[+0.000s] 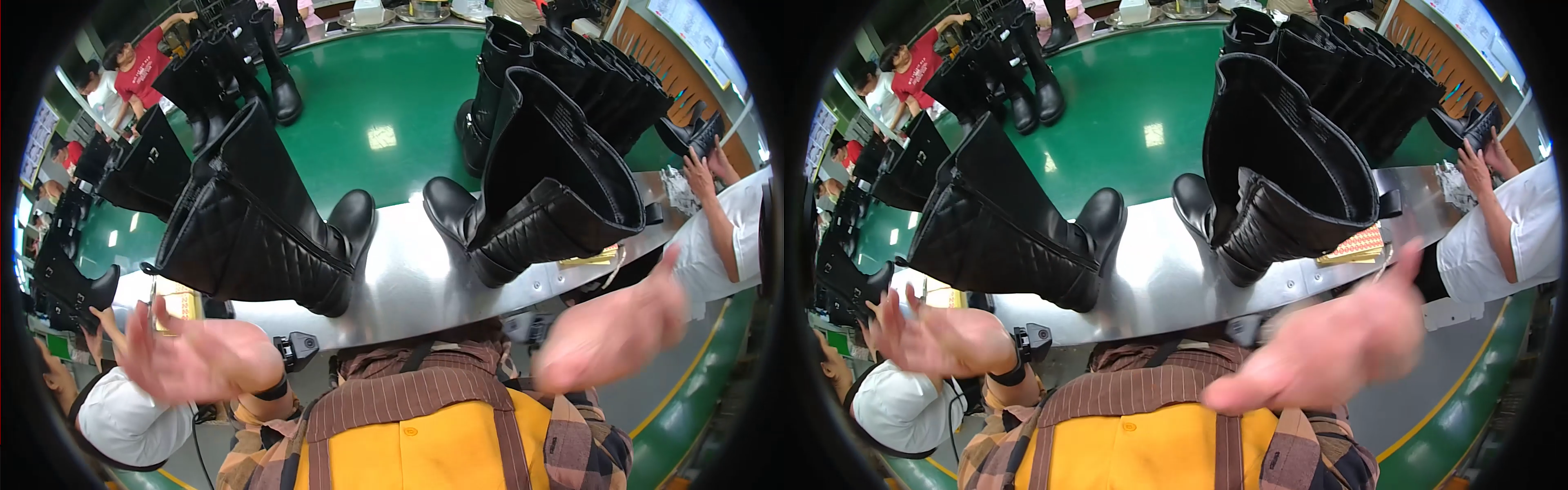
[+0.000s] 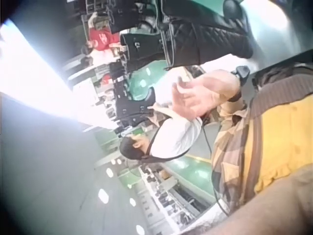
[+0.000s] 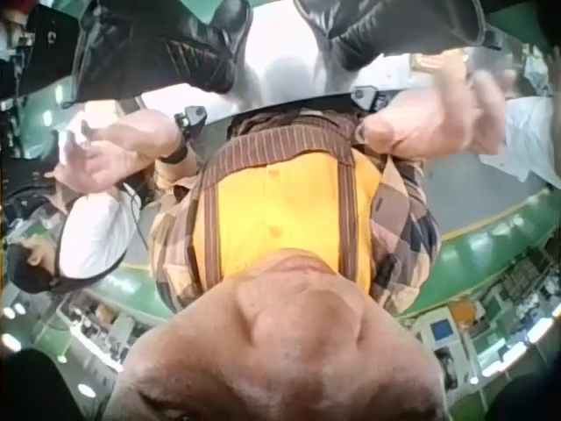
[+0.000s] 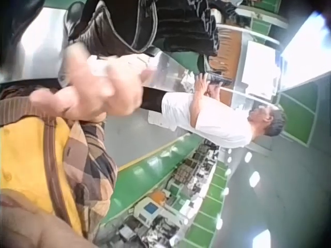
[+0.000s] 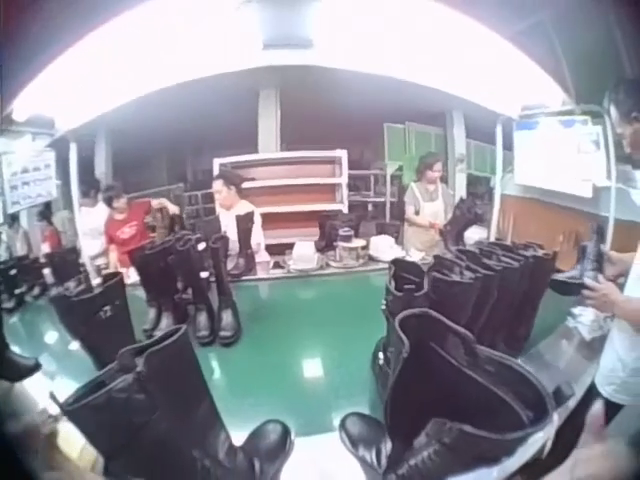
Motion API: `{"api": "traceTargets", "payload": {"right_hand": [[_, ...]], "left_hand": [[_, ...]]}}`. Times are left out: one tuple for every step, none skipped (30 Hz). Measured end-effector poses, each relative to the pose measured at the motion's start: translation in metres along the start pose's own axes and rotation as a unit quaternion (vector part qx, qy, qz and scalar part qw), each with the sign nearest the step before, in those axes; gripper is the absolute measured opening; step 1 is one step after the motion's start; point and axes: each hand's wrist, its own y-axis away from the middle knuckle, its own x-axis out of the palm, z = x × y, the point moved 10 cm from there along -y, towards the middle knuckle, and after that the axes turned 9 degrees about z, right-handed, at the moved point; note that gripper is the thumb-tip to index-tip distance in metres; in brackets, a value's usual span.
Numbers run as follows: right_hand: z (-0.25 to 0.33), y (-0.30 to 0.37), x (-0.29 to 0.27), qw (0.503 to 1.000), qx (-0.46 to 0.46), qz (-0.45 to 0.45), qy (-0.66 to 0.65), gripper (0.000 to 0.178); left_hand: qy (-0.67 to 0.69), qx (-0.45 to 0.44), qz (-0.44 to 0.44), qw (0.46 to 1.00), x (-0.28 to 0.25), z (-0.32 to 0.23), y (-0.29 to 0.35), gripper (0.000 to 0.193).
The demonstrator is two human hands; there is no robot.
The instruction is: Inspect and zip up black boots on a factory production line.
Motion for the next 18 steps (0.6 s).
{"api": "traceTargets", "payload": {"right_hand": [[-0.021,-0.018,0.007,0.977,0.112,0.173,0.051,0.067],[-0.029,-0.024,0.025,0.943,0.11,0.304,0.083,0.066],[-0.036,-0.022,0.043,0.892,0.104,0.427,0.109,0.065],[-0.036,-0.015,0.044,0.887,0.115,0.442,0.069,0.061],[-0.04,-0.006,0.044,0.88,0.13,0.455,0.029,0.059],[-0.038,-0.004,0.036,0.892,0.118,0.436,-0.023,0.055],[-0.035,-0.005,0.031,0.883,0.135,0.446,-0.06,0.052],[-0.034,-0.002,0.027,0.889,0.152,0.424,-0.085,0.05],[-0.034,0.005,0.026,0.893,0.17,0.4,-0.119,0.048],[-0.035,0.004,0.028,0.89,0.165,0.406,-0.125,0.048],[-0.039,0.005,0.026,0.889,0.181,0.398,-0.136,0.045],[-0.044,0.006,0.025,0.887,0.198,0.39,-0.147,0.044],[-0.046,0.009,0.027,0.885,0.198,0.394,-0.149,0.044],[-0.054,0.008,0.024,0.901,0.21,0.361,-0.121,0.048],[-0.062,0.009,0.022,0.914,0.221,0.326,-0.092,0.053],[-0.077,0.018,0.019,0.917,0.262,0.285,-0.099,0.067],[-0.083,0.02,0.024,0.921,0.271,0.268,-0.075,0.079],[-0.089,0.025,0.028,0.911,0.313,0.25,-0.095,0.087]], "left_hand": [[0.077,0.056,-0.04,0.995,-0.016,-0.009,0.006,0.051],[0.151,0.067,0.067,0.984,0.005,-0.016,0.012,0.049],[0.219,0.078,0.169,0.958,0.024,-0.031,0.016,0.048],[0.235,0.011,0.258,0.937,0.056,-0.028,0.033,0.048],[0.25,-0.053,0.345,0.903,0.095,-0.027,0.052,0.048],[0.261,-0.119,0.398,0.871,0.127,-0.024,0.067,0.051],[0.269,-0.184,0.446,0.833,0.156,-0.022,0.085,0.054],[0.276,-0.202,0.463,0.818,0.177,-0.025,0.102,0.058],[0.273,-0.221,0.48,0.803,0.191,-0.026,0.118,0.062],[0.27,-0.231,0.488,0.798,0.2,-0.032,0.122,0.062],[0.269,-0.238,0.497,0.79,0.21,-0.037,0.128,0.062],[0.269,-0.259,0.517,0.77,0.222,-0.038,0.138,0.058],[0.267,-0.295,0.52,0.756,0.229,-0.035,0.148,0.053],[0.292,-0.307,0.526,0.737,0.236,-0.034,0.152,0.051],[0.316,-0.319,0.532,0.718,0.239,-0.034,0.157,0.049],[0.317,-0.323,0.536,0.713,0.239,-0.035,0.163,0.049],[0.346,-0.302,0.501,0.734,0.234,-0.036,0.158,0.046],[0.373,-0.28,0.465,0.752,0.226,-0.035,0.154,0.044]]}}
